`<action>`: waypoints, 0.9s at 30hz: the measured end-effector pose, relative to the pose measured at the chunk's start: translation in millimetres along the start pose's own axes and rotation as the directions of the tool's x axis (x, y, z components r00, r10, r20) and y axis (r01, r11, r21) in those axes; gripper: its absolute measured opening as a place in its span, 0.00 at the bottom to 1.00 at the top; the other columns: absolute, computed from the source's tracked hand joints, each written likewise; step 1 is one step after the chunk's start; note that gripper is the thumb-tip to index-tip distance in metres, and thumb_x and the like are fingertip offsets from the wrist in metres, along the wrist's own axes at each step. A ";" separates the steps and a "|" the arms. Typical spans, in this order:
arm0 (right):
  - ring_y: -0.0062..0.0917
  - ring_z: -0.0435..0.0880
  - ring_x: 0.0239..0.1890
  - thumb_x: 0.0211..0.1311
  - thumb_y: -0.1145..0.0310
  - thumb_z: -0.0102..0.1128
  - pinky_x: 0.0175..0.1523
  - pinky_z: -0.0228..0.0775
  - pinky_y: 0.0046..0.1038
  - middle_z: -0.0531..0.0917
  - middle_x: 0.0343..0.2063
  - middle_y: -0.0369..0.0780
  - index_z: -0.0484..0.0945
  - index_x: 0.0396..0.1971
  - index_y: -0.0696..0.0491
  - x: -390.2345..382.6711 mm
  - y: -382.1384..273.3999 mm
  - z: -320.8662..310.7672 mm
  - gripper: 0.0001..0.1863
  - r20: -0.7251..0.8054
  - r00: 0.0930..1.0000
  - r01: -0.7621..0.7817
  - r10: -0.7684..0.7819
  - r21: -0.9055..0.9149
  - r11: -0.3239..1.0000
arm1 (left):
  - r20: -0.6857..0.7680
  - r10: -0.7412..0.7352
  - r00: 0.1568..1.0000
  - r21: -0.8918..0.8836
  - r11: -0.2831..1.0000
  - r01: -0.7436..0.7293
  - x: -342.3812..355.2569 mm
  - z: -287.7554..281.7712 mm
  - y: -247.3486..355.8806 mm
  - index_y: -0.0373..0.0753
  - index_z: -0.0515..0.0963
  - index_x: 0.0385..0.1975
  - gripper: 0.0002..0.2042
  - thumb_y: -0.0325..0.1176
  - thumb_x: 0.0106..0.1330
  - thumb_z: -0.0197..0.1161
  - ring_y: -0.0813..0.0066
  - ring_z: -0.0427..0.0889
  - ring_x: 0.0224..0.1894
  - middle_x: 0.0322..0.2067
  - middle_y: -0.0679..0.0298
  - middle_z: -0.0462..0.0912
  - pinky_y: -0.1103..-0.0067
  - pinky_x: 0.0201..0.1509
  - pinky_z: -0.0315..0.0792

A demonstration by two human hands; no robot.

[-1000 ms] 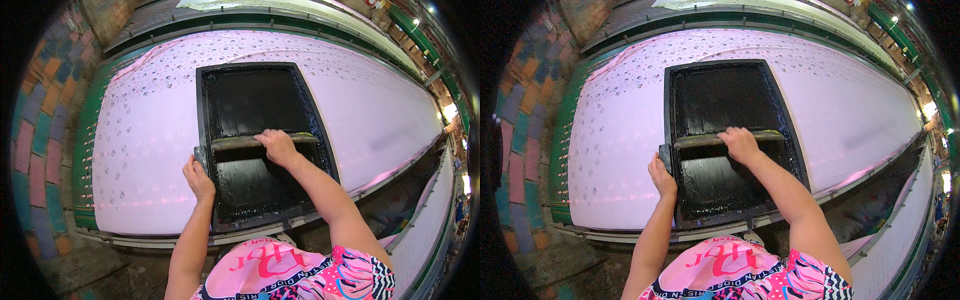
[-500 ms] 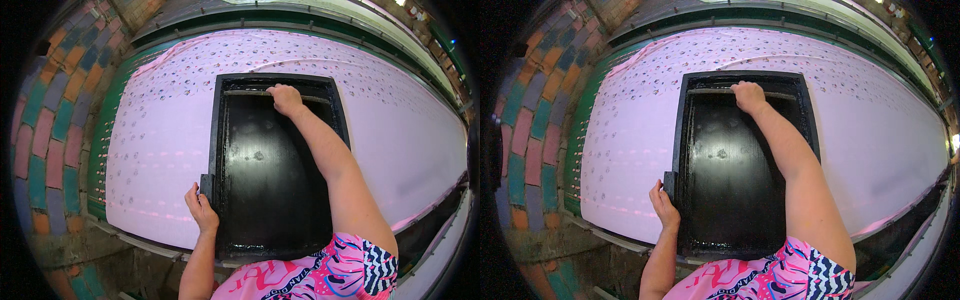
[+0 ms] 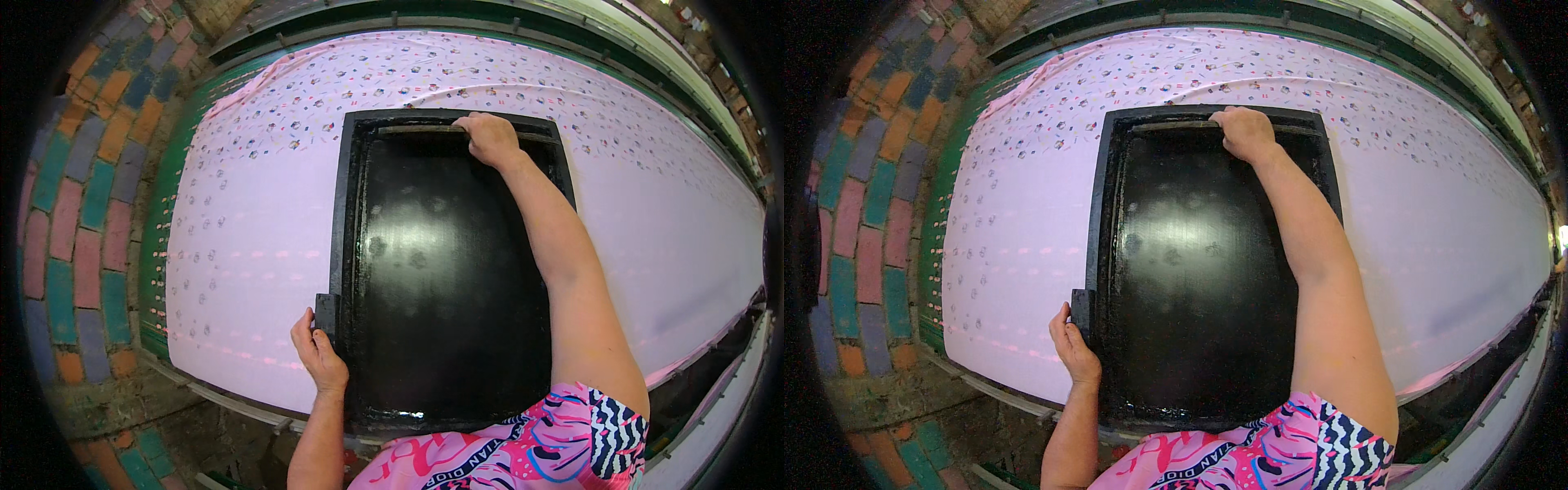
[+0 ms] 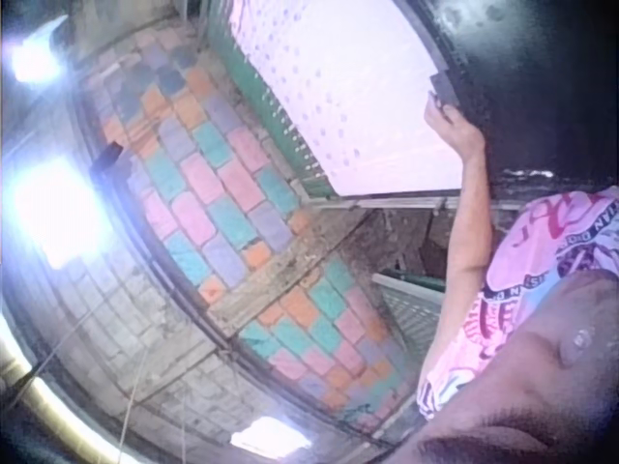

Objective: The person performs screen printing on a long piece of fabric laid on a conveyor. They repeatedly place a screen frame over the fabric, pull a squeegee across to transfer ink, lift the frame, and reposition it further along the fabric. The process is repeated multiple times along the length of the fabric.

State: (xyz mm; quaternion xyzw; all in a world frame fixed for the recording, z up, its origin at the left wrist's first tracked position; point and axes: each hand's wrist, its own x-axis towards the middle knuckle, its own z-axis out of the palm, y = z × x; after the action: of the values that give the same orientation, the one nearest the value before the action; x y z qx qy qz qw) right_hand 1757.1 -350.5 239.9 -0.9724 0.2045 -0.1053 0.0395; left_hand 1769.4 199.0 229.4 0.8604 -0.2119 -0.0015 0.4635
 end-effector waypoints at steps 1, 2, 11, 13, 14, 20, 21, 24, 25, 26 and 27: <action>0.44 0.92 0.53 0.62 0.76 0.64 0.58 0.85 0.48 0.92 0.47 0.44 0.90 0.57 0.41 -1.4 3.8 -1.4 0.24 0.014 1.000 0.008 -0.008 -0.008 1.000 | 0.001 0.007 1.000 0.002 1.000 -0.007 -0.1 -0.3 -0.2 0.26 0.74 0.69 0.27 0.46 0.89 0.48 0.46 0.76 0.64 0.60 0.44 0.77 0.58 0.72 0.68; 0.45 0.92 0.53 0.61 0.76 0.64 0.58 0.84 0.48 0.92 0.47 0.45 0.90 0.57 0.42 2.7 1.0 -9.5 0.24 0.103 0.995 -0.010 0.011 -0.007 1.000 | -0.009 0.007 1.000 -0.002 1.000 -0.007 -1.8 -1.7 -1.8 0.26 0.74 0.69 0.26 0.45 0.88 0.48 0.46 0.76 0.64 0.60 0.44 0.77 0.58 0.72 0.68; 0.45 0.92 0.55 0.60 0.70 0.62 0.61 0.84 0.49 0.93 0.49 0.47 0.91 0.54 0.43 -44.4 -50.6 -63.9 0.22 0.373 0.927 -0.041 0.030 0.023 0.999 | -0.036 0.043 0.998 -0.021 0.999 -0.044 -3.3 -0.9 -10.6 0.26 0.76 0.67 0.19 0.33 0.87 0.51 0.48 0.78 0.62 0.58 0.45 0.79 0.61 0.69 0.71; 0.45 0.92 0.54 0.60 0.70 0.63 0.60 0.85 0.49 0.93 0.47 0.46 0.91 0.53 0.41 -76.7 -62.2 -67.2 0.21 0.382 0.924 -0.030 0.026 0.004 1.000 | -0.024 0.067 0.997 -0.021 0.997 -0.068 0.8 2.4 -11.0 0.26 0.77 0.66 0.19 0.33 0.87 0.52 0.49 0.79 0.61 0.57 0.46 0.80 0.62 0.69 0.72; 0.45 0.92 0.54 0.59 0.70 0.63 0.60 0.85 0.49 0.93 0.47 0.46 0.91 0.53 0.42 -94.0 -72.2 -69.5 0.21 0.386 0.922 -0.028 0.020 0.017 0.999 | -0.028 0.061 0.998 -0.030 0.998 -0.062 1.4 3.6 -12.6 0.26 0.78 0.66 0.19 0.34 0.87 0.53 0.49 0.79 0.61 0.57 0.46 0.80 0.62 0.69 0.72; 0.44 0.93 0.48 0.57 0.72 0.64 0.55 0.86 0.48 0.94 0.41 0.45 0.92 0.51 0.42 -216.5 -152.2 -98.2 0.21 0.377 0.926 -0.005 -0.007 0.031 1.000 | -0.043 0.065 0.997 -0.041 0.997 -0.066 3.6 7.0 -18.9 0.28 0.79 0.64 0.20 0.40 0.87 0.58 0.48 0.80 0.61 0.57 0.45 0.81 0.62 0.68 0.74; 0.45 0.93 0.46 0.55 0.71 0.64 0.53 0.85 0.47 0.93 0.39 0.45 0.92 0.50 0.42 -237.9 -164.5 -100.3 0.21 0.352 0.936 -0.003 -0.010 0.036 0.999 | -0.041 0.072 0.997 -0.044 0.996 -0.074 3.6 7.2 -18.6 0.28 0.79 0.64 0.21 0.40 0.86 0.58 0.48 0.80 0.61 0.57 0.45 0.81 0.62 0.68 0.74; 0.44 0.93 0.47 0.57 0.71 0.67 0.53 0.85 0.47 0.93 0.41 0.43 0.92 0.51 0.41 -297.3 -202.4 -108.1 0.21 0.367 0.930 -0.019 0.006 0.032 0.999 | -0.063 0.124 0.990 -0.038 0.991 -0.126 4.8 9.0 -25.3 0.28 0.79 0.64 0.22 0.43 0.85 0.61 0.46 0.80 0.61 0.57 0.44 0.81 0.60 0.67 0.75; 0.44 0.93 0.47 0.57 0.71 0.68 0.53 0.85 0.47 0.93 0.42 0.42 0.92 0.51 0.41 -314.7 -215.0 -112.6 0.21 0.378 0.926 -0.017 0.003 0.034 0.999 | -0.067 0.129 0.989 -0.042 0.990 -0.132 5.6 9.0 -30.1 0.28 0.79 0.64 0.23 0.43 0.85 0.61 0.45 0.80 0.61 0.57 0.44 0.81 0.60 0.67 0.75; 0.44 0.92 0.48 0.57 0.72 0.67 0.53 0.85 0.47 0.92 0.44 0.42 0.92 0.52 0.40 -333.0 -225.3 -112.2 0.21 0.387 0.922 -0.026 0.011 0.033 0.999 | -0.068 0.133 0.989 -0.045 0.990 -0.136 4.5 9.3 -30.1 0.28 0.79 0.64 0.23 0.43 0.85 0.61 0.45 0.80 0.62 0.57 0.44 0.81 0.60 0.67 0.74; 0.43 0.92 0.48 0.57 0.72 0.68 0.52 0.85 0.47 0.92 0.44 0.41 0.92 0.52 0.40 -351.4 -235.7 -114.2 0.22 0.366 0.931 -0.024 0.010 0.035 0.999 | -0.066 0.137 0.988 -0.046 0.989 -0.140 2.1 9.0 -25.0 0.28 0.79 0.64 0.23 0.43 0.84 0.61 0.45 0.80 0.62 0.57 0.44 0.80 0.60 0.67 0.74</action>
State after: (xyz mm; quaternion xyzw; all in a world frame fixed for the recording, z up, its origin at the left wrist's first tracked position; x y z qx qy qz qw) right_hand 1509.4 3.6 313.2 -0.9722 0.2000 0.0739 0.0967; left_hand 1778.7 203.1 204.8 0.8311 -0.2564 0.0525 0.4907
